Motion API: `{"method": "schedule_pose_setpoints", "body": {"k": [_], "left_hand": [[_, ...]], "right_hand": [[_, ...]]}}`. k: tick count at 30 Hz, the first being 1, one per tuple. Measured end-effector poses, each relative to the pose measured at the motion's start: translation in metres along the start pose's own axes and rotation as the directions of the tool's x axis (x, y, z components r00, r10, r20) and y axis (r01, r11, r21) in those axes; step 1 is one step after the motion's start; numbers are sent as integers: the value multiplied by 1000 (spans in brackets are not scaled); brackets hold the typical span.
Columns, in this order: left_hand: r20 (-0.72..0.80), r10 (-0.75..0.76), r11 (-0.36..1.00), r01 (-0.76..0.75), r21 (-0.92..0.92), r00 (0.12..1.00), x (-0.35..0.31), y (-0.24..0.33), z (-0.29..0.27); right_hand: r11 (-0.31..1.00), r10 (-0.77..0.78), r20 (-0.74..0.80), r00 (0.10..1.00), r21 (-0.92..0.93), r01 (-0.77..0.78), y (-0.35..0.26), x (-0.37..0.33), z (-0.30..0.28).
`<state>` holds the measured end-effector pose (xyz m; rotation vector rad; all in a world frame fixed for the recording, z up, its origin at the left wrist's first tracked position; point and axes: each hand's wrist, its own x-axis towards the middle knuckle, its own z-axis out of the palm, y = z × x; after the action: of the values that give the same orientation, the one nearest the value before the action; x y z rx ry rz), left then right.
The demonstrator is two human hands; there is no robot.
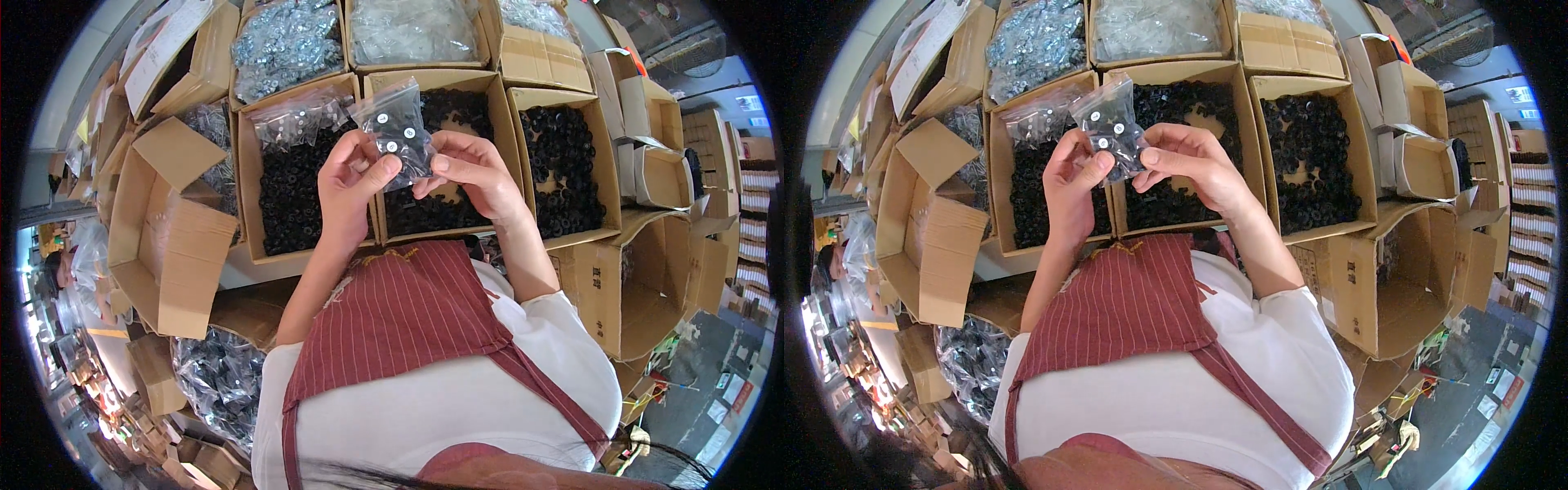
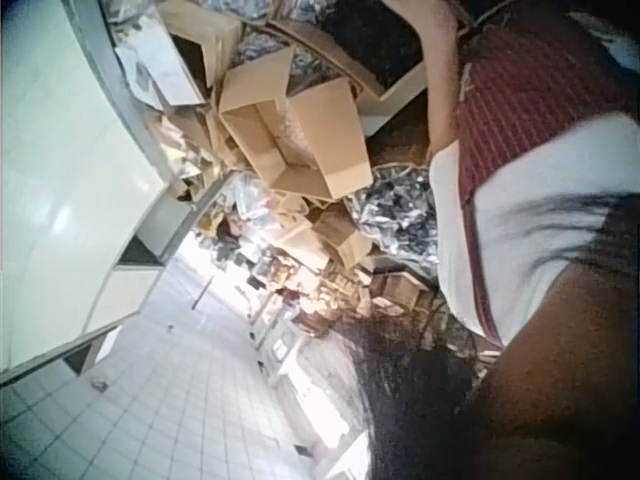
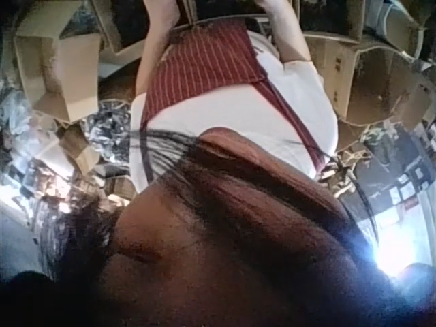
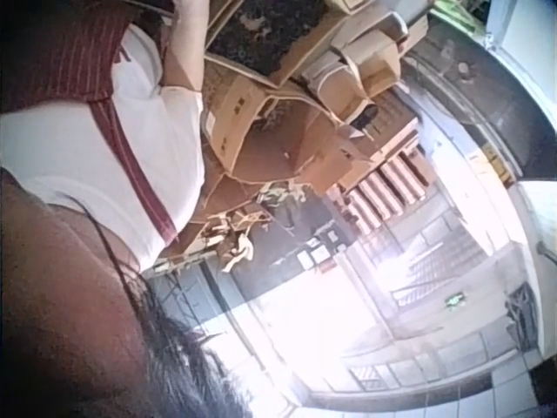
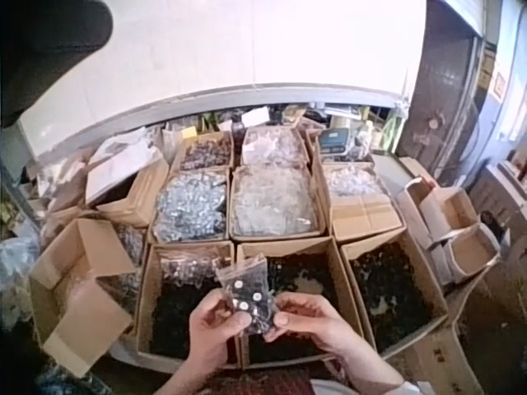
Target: Placing small black plastic components into small clear plastic bags at a packing station.
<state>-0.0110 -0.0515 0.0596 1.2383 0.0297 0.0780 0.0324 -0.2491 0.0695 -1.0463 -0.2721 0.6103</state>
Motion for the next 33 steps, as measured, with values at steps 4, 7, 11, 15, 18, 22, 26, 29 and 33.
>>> {"method": "schedule_pose_setpoints", "body": {"k": [4,7,11,15,18,22,26,29,33], "left_hand": [[-60,-39,998,36,-57,997,-1,-6,-3],[-93,-57,994,48,-93,994,-1,-8,-2],[3,-33,994,33,-106,999,-4,1,-1],[-1,-34,989,34,-146,999,-3,0,-3],[-28,-22,989,17,-145,999,-4,5,-1],[-34,-1,991,-3,-135,999,-3,5,-3],[-48,6,994,-11,-110,999,-3,7,-2],[-30,37,998,-39,-52,999,-4,5,-4],[11,-4,999,4,-44,1000,-4,9,0]], "right_hand": [[1000,9,-47,999,-12,-9,4,0,2],[1000,-8,-68,998,21,10,8,1,2],[998,-45,-110,993,28,48,9,0,7],[999,-52,-119,992,-7,52,9,0,9],[998,-54,-103,993,6,55,9,0,11],[999,-43,-92,995,-13,42,8,0,13],[999,-20,-64,998,-48,17,5,1,17],[999,11,-96,995,-41,-15,8,5,22],[1000,13,-141,990,-5,-14,14,8,17]]}}
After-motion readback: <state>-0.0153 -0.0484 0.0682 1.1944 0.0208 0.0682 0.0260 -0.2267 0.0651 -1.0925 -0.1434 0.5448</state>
